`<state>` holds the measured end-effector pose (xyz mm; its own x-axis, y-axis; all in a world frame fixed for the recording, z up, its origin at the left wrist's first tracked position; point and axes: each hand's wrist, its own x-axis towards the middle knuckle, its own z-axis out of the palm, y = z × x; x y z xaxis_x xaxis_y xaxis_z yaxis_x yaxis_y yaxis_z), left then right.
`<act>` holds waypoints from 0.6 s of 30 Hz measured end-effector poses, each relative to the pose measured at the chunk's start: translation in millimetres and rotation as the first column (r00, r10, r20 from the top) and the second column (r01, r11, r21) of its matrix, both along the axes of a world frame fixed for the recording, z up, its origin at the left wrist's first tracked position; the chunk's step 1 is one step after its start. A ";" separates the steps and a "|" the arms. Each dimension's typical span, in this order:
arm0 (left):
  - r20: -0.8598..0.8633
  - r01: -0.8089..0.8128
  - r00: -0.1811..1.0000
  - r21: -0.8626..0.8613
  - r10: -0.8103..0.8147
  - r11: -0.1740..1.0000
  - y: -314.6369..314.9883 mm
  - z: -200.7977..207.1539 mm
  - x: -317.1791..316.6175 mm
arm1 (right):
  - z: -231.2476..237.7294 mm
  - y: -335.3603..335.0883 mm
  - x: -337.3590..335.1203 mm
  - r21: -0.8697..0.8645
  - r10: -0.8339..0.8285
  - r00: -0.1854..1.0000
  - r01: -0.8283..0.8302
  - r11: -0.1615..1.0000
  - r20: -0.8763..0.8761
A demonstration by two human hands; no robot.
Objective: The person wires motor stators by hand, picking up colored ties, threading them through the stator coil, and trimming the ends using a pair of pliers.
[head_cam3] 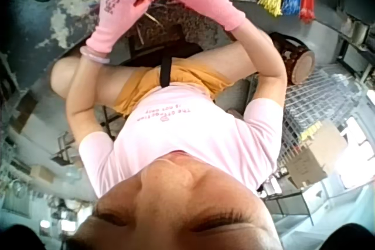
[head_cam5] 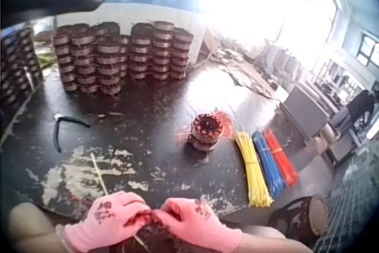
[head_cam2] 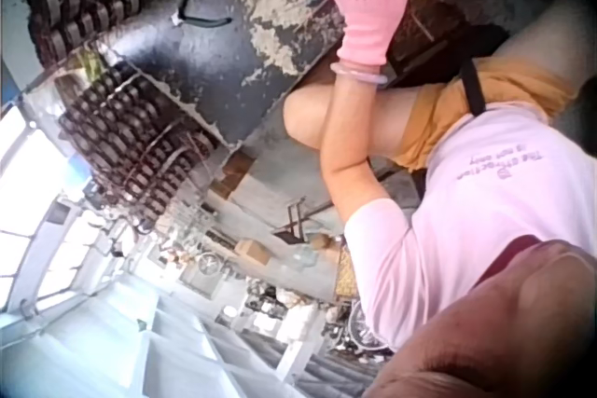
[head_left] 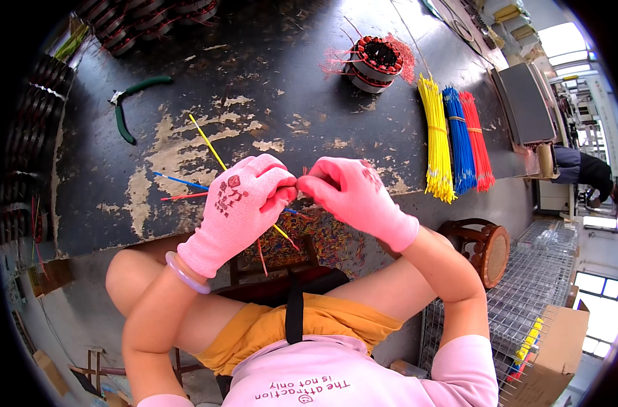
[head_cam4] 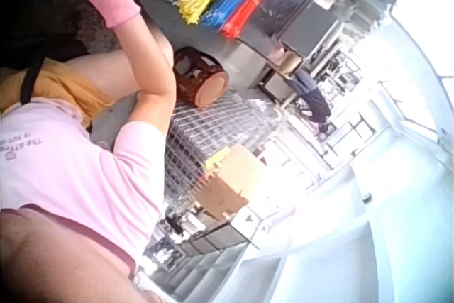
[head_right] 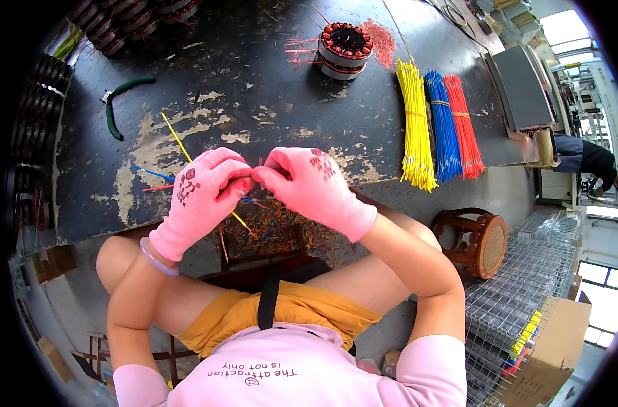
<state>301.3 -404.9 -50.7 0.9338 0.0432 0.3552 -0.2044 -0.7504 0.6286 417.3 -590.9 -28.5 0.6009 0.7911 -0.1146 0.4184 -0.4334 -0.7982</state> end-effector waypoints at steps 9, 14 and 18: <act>0.025 0.035 0.999 0.014 -0.036 0.999 -0.1 1.3 1.4 | -4.1 -2.0 2.5 -0.039 -0.078 0.597 0.078 0.996 -0.799; 0.009 0.039 0.999 -0.024 -0.039 0.999 1.9 -0.7 -2.8 | 22.0 -36.1 -7.5 -0.078 -0.067 0.998 0.068 0.995 0.017; 0.026 0.037 0.999 0.057 -0.038 0.998 2.3 2.7 -1.1 | 9.0 -29.6 -13.6 -0.332 0.257 0.826 -0.090 0.939 0.502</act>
